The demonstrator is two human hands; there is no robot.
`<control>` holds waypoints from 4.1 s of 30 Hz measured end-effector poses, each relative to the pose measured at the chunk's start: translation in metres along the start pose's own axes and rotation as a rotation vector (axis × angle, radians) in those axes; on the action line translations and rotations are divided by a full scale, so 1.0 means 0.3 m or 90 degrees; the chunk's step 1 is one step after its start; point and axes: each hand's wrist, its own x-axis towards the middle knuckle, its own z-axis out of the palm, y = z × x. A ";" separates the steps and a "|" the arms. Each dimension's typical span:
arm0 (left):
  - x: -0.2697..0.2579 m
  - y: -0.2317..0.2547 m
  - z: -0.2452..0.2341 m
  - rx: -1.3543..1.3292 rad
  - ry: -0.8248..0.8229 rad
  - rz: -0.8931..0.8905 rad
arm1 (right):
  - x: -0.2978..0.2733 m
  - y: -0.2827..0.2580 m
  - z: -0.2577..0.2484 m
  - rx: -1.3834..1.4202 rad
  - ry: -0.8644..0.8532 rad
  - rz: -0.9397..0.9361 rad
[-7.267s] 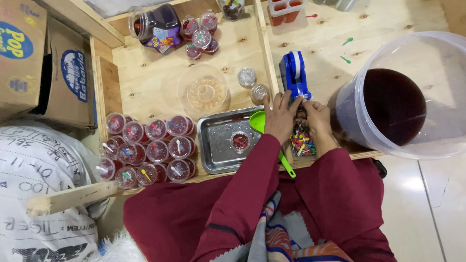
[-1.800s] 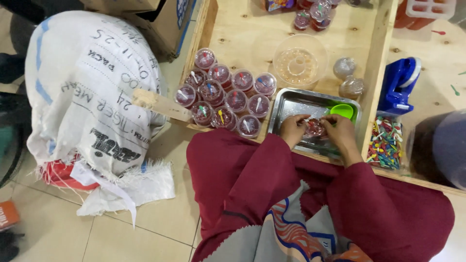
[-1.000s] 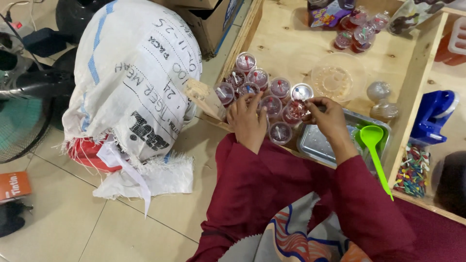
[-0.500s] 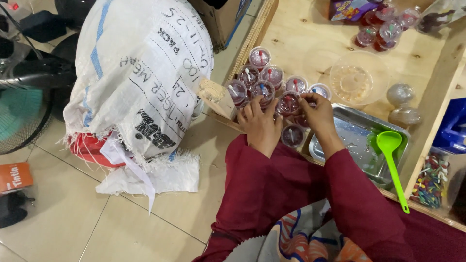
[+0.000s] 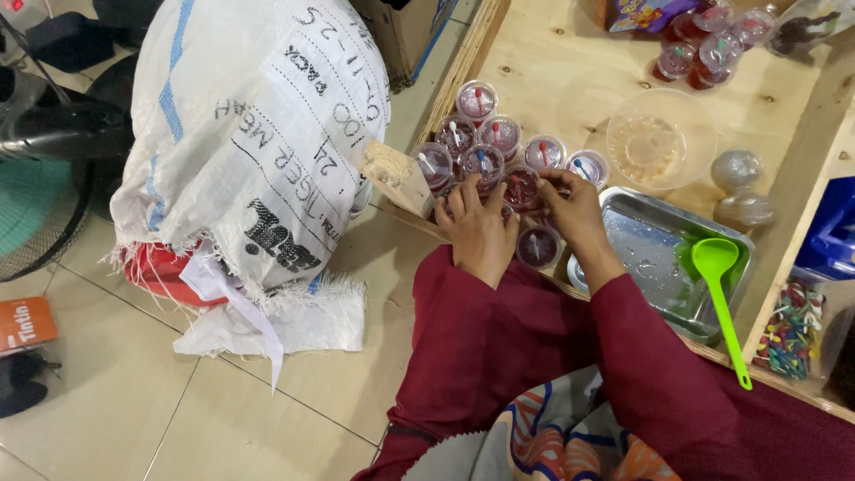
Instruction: The person fills small cups with a liquid using a ladle, adds decorative items to the cups by hand, and places the filled cups into a tray.
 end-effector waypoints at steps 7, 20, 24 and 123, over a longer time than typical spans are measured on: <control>-0.001 -0.005 0.010 -0.001 0.012 0.008 | -0.023 -0.028 -0.006 -0.009 0.005 -0.008; 0.017 -0.002 0.011 -0.081 0.132 0.122 | -0.180 -0.006 -0.220 0.062 0.035 -0.030; 0.015 0.063 0.010 -0.197 0.136 0.218 | -0.258 0.089 -0.363 0.022 0.054 -0.028; -0.416 0.576 0.461 -1.046 -0.506 -0.183 | -0.783 0.428 -0.845 -0.534 0.344 0.007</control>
